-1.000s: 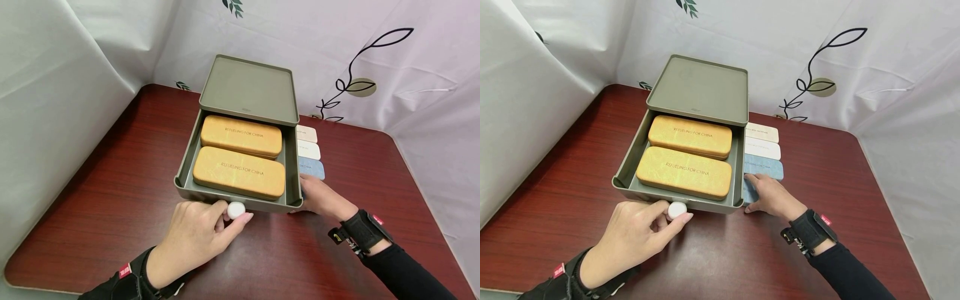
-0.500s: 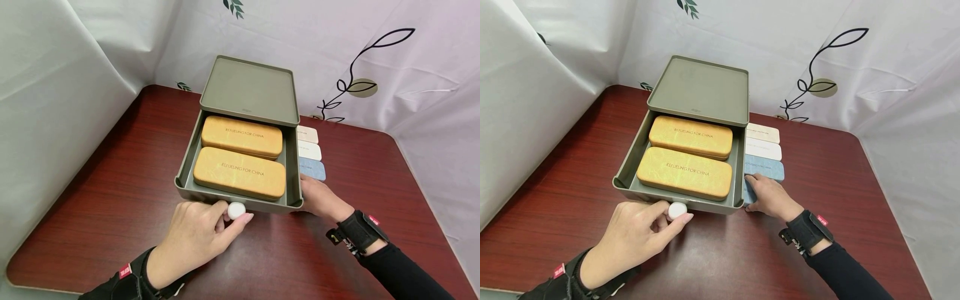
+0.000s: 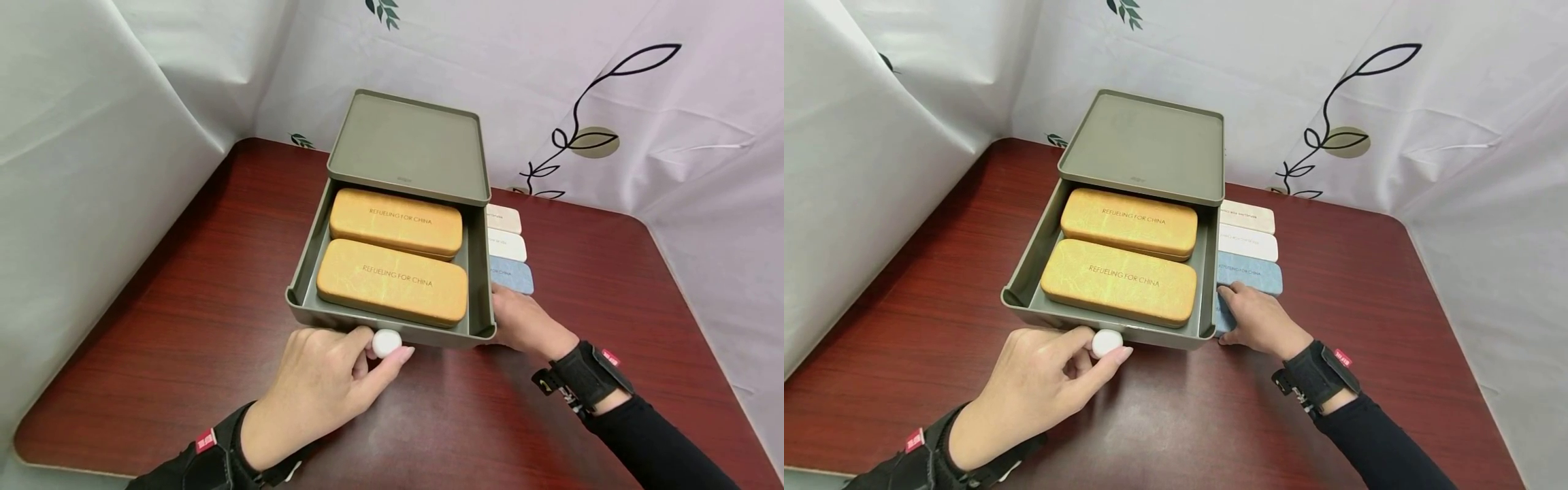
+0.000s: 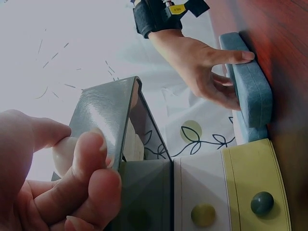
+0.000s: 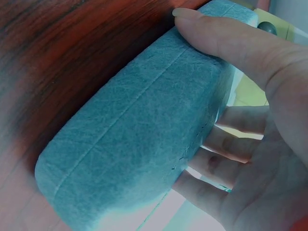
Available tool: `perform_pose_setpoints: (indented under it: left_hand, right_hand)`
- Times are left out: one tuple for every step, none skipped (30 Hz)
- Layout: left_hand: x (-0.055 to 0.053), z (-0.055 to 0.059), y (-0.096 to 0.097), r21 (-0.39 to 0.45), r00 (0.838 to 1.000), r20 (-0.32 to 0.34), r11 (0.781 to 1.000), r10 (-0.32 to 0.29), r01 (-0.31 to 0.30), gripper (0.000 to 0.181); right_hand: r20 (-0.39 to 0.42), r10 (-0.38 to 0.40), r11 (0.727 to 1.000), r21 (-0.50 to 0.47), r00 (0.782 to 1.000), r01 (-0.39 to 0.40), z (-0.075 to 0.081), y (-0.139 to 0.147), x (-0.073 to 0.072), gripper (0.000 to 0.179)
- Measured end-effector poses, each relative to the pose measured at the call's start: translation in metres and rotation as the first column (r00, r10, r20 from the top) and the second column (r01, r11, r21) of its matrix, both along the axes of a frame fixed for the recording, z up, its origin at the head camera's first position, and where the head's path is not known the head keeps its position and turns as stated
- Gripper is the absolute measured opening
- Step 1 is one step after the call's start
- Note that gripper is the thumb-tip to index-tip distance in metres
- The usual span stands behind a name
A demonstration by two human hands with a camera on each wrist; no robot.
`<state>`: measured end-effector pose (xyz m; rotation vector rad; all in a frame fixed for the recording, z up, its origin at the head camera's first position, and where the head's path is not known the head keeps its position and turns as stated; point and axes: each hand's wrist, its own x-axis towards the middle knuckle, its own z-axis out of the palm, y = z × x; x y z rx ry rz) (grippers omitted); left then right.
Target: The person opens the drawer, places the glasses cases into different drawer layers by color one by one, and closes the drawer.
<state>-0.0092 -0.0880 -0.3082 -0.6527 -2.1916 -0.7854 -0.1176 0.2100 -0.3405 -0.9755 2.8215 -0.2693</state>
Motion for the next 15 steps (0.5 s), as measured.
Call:
perform_pose_setpoints:
  left_hand:
    - [-0.0001, 0.0001, 0.0001, -0.002, 1.000, -0.001, 1.000, 0.001, -0.001, 0.052]
    - [-0.0003, 0.0002, 0.0001, -0.004, 1.000, -0.003, 1.000, 0.001, -0.001, 0.052]
    - [-0.0005, 0.0003, 0.0001, -0.004, 1.000, -0.005, 1.000, 0.002, -0.002, 0.052]
    - [-0.0006, 0.0003, 0.0001, -0.006, 1.000, -0.007, 1.000, 0.003, -0.003, 0.052]
    - [-0.0008, 0.0004, 0.0001, -0.007, 1.000, -0.009, 1.000, 0.004, -0.004, 0.052]
    - [-0.0009, 0.0004, 0.0001, -0.008, 1.000, -0.010, 1.000, 0.005, -0.005, 0.052]
    - [-0.0010, 0.0005, 0.0001, -0.008, 1.000, -0.012, 1.000, 0.005, -0.005, 0.052]
    - [-0.0011, 0.0004, 0.0000, -0.006, 1.000, -0.014, 1.000, 0.004, -0.004, 0.052]
    - [-0.0012, 0.0005, 0.0000, -0.006, 1.000, -0.015, 1.000, 0.003, -0.003, 0.052]
    - [-0.0012, 0.0005, 0.0000, -0.006, 1.000, -0.016, 1.000, 0.002, -0.002, 0.052]
    - [-0.0012, 0.0005, -0.0001, -0.005, 1.000, -0.016, 1.000, 0.000, 0.000, 0.052]
    - [-0.0013, 0.0006, -0.0001, -0.004, 1.000, -0.014, 1.000, -0.002, 0.002, 0.052]
    - [-0.0013, 0.0007, -0.0001, -0.004, 1.000, -0.012, 1.000, -0.004, 0.004, 0.052]
    - [-0.0013, 0.0009, -0.0001, -0.002, 1.000, -0.009, 1.000, -0.007, 0.007, 0.052]
    - [-0.0013, 0.0010, -0.0001, 0.000, 1.000, -0.006, 1.000, -0.009, 0.009, 0.052]
  right_hand:
    - [-0.002, 0.003, 1.000, -0.003, 1.000, -0.003, 0.0000, 0.0001, 0.0001, 0.070]
    - [-0.004, 0.006, 1.000, -0.006, 1.000, -0.006, -0.0001, 0.0002, 0.0002, 0.071]
    - [-0.006, 0.007, 1.000, -0.007, 1.000, -0.007, -0.0002, 0.0003, 0.0004, 0.071]
    - [-0.008, 0.007, 1.000, -0.008, 1.000, -0.007, -0.0004, 0.0003, 0.0004, 0.072]
    - [-0.008, 0.007, 1.000, -0.010, 1.000, -0.007, -0.0006, 0.0002, 0.0003, 0.072]
    - [-0.008, 0.007, 1.000, -0.011, 1.000, -0.007, -0.0006, 0.0003, 0.0003, 0.073]
    - [-0.007, 0.008, 1.000, -0.010, 1.000, -0.008, -0.0006, 0.0002, 0.0002, 0.073]
    - [-0.007, 0.008, 1.000, -0.009, 1.000, -0.008, -0.0008, 0.0000, 0.0000, 0.073]
    - [-0.005, 0.008, 1.000, -0.007, 1.000, -0.008, -0.0009, -0.0001, -0.0001, 0.074]
    - [-0.004, 0.009, 1.000, -0.007, 1.000, -0.009, -0.0009, -0.0001, -0.0002, 0.074]
    - [-0.004, 0.011, 1.000, -0.006, 1.000, -0.012, -0.0009, 0.0000, -0.0003, 0.073]
    - [-0.004, 0.015, 1.000, -0.005, 1.000, -0.015, -0.0010, 0.0000, -0.0003, 0.073]
    - [-0.006, 0.019, 1.000, -0.008, 1.000, -0.019, -0.0012, 0.0001, -0.0003, 0.073]
    - [-0.008, 0.023, 1.000, -0.009, 1.000, -0.023, -0.0014, 0.0001, -0.0003, 0.073]
    - [-0.010, 0.028, 1.000, -0.010, 1.000, -0.028, -0.0015, 0.0002, -0.0003, 0.073]
